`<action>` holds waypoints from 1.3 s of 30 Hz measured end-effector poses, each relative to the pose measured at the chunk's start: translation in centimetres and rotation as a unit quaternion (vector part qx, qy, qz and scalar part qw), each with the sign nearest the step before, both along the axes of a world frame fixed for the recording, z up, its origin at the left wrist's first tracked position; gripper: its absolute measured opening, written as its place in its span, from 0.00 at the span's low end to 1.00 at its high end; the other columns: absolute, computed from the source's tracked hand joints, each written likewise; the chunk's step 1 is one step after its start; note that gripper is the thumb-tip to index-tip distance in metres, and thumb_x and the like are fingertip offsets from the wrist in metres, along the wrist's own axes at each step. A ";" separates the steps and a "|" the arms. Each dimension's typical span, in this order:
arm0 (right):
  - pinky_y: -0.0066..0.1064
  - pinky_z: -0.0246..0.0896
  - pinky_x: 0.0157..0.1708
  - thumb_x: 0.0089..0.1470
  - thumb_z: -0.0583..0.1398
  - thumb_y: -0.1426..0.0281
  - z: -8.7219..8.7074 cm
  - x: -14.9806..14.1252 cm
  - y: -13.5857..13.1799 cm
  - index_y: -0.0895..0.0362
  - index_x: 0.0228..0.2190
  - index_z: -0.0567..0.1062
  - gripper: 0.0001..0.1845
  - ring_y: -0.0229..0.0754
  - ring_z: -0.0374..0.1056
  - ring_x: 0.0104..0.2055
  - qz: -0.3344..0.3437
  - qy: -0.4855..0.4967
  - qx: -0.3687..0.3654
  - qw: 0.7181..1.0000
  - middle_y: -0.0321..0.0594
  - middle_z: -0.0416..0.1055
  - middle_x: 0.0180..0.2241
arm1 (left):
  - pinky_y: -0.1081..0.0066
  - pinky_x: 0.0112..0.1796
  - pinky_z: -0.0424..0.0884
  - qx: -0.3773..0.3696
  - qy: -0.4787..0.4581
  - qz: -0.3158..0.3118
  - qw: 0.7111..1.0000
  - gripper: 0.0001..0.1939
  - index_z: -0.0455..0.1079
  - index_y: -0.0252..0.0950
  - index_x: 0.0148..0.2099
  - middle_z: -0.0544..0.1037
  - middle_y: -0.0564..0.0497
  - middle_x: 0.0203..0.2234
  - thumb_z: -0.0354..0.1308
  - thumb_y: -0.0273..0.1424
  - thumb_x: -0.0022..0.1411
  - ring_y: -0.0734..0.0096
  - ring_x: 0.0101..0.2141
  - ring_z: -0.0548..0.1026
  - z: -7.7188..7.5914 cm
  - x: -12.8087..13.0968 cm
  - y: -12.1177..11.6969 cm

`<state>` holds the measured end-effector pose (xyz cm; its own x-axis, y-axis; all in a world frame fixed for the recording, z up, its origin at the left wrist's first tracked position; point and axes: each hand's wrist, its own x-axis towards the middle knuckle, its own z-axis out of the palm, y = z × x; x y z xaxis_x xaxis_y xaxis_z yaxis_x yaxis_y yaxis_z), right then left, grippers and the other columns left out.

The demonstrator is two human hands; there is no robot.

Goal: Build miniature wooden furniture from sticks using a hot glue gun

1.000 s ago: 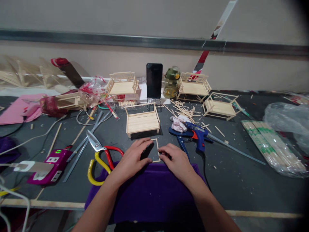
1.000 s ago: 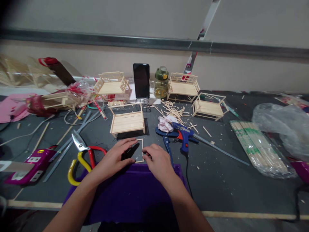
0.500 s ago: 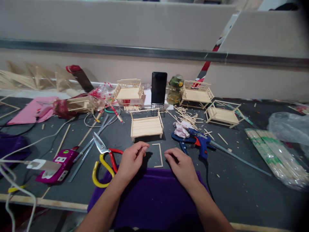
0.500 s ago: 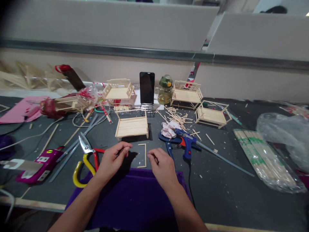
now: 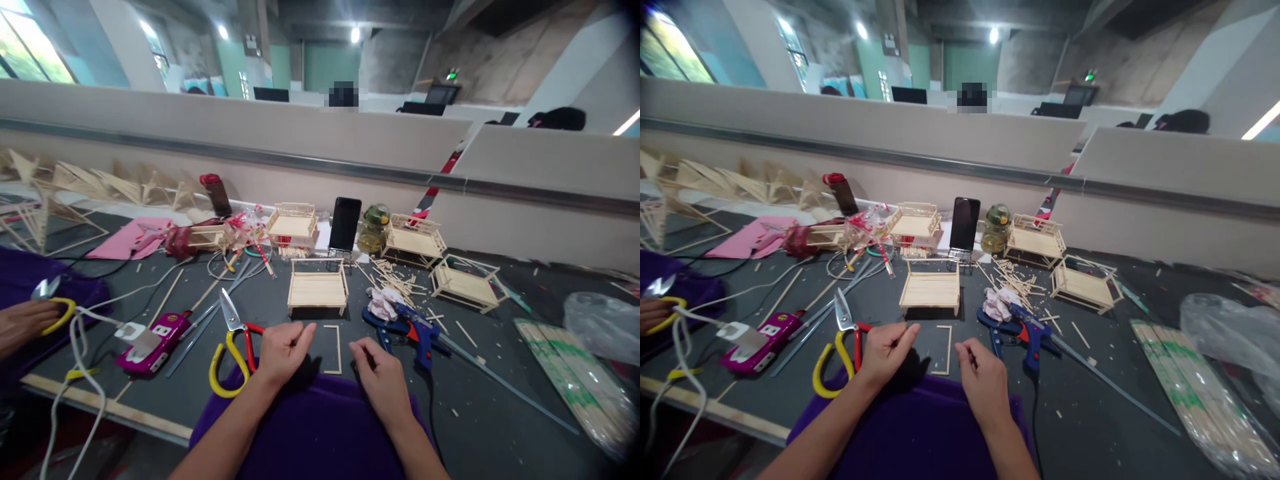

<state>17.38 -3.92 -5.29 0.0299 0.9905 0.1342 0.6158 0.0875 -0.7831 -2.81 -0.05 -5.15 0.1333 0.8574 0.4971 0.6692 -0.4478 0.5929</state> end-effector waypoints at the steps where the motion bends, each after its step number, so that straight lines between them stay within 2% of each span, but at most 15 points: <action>1: 0.26 0.51 0.24 0.60 0.51 0.56 0.0 0.0 0.0 0.54 0.26 0.71 0.20 0.37 0.60 0.21 -0.001 -0.001 0.001 1.000 0.32 0.63 0.18 | 0.72 0.23 0.51 0.006 0.003 0.003 1.000 0.23 0.47 0.37 0.19 0.52 0.58 0.13 0.48 0.34 0.65 0.78 0.17 0.55 0.1 0.0 0.0; 11: 0.26 0.52 0.25 0.60 0.50 0.54 -0.5 0.0 0.1 0.54 0.25 0.71 0.21 0.38 0.62 0.22 -0.002 -0.018 0.039 0.999 0.32 0.65 0.18 | 0.70 0.25 0.54 0.057 0.102 -0.030 0.993 0.20 0.51 0.39 0.19 0.61 0.54 0.14 0.47 0.34 0.64 0.74 0.19 0.61 0.3 0.7 -1.0; 16: 0.26 0.52 0.25 0.60 0.49 0.55 -0.5 0.1 0.2 0.54 0.24 0.71 0.22 0.39 0.64 0.22 -0.007 -0.024 0.072 0.997 0.34 0.67 0.18 | 0.70 0.27 0.57 0.053 0.146 -0.011 0.988 0.21 0.56 0.39 0.19 0.65 0.52 0.14 0.44 0.34 0.65 0.72 0.20 0.64 -0.1 0.7 -1.1; 20: 0.26 0.52 0.25 0.59 0.49 0.55 -0.5 0.2 0.1 0.54 0.24 0.72 0.22 0.39 0.64 0.23 -0.014 -0.024 0.086 0.996 0.34 0.68 0.18 | 0.70 0.30 0.59 0.046 0.154 -0.001 0.987 0.19 0.61 0.38 0.22 0.69 0.50 0.18 0.44 0.34 0.65 0.70 0.24 0.68 -0.1 0.9 -1.1; 32: 0.26 0.51 0.25 0.60 0.49 0.57 -0.6 0.1 0.2 0.55 0.23 0.71 0.21 0.39 0.65 0.23 -0.017 -0.019 0.108 0.994 0.35 0.69 0.19 | 0.71 0.38 0.63 -0.013 0.201 -0.017 0.979 0.09 0.68 0.38 0.35 0.74 0.49 0.31 0.47 0.30 0.62 0.67 0.36 0.71 0.4 2.0 -1.3; 36: 0.27 0.51 0.25 0.60 0.49 0.57 -0.5 0.2 0.2 0.54 0.23 0.71 0.21 0.39 0.64 0.22 -0.019 -0.014 0.116 0.993 0.35 0.69 0.18 | 0.72 0.40 0.63 -0.052 0.212 -0.002 0.976 0.10 0.70 0.38 0.34 0.74 0.49 0.32 0.48 0.31 0.62 0.67 0.39 0.71 0.8 2.5 -1.0; 39: 0.27 0.51 0.24 0.60 0.49 0.57 -0.4 0.1 0.2 0.54 0.22 0.71 0.22 0.39 0.64 0.21 -0.018 -0.011 0.125 0.992 0.35 0.69 0.18 | 0.71 0.38 0.64 -0.095 0.217 0.035 0.971 0.11 0.71 0.38 0.32 0.76 0.48 0.32 0.48 0.32 0.62 0.66 0.39 0.72 0.9 3.1 -0.6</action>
<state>17.50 -3.72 -5.68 0.0586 0.9246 0.3764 0.6379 0.2553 -0.7266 0.33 -0.69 -4.25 0.2337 0.9426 0.2384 0.8991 -0.3028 0.3159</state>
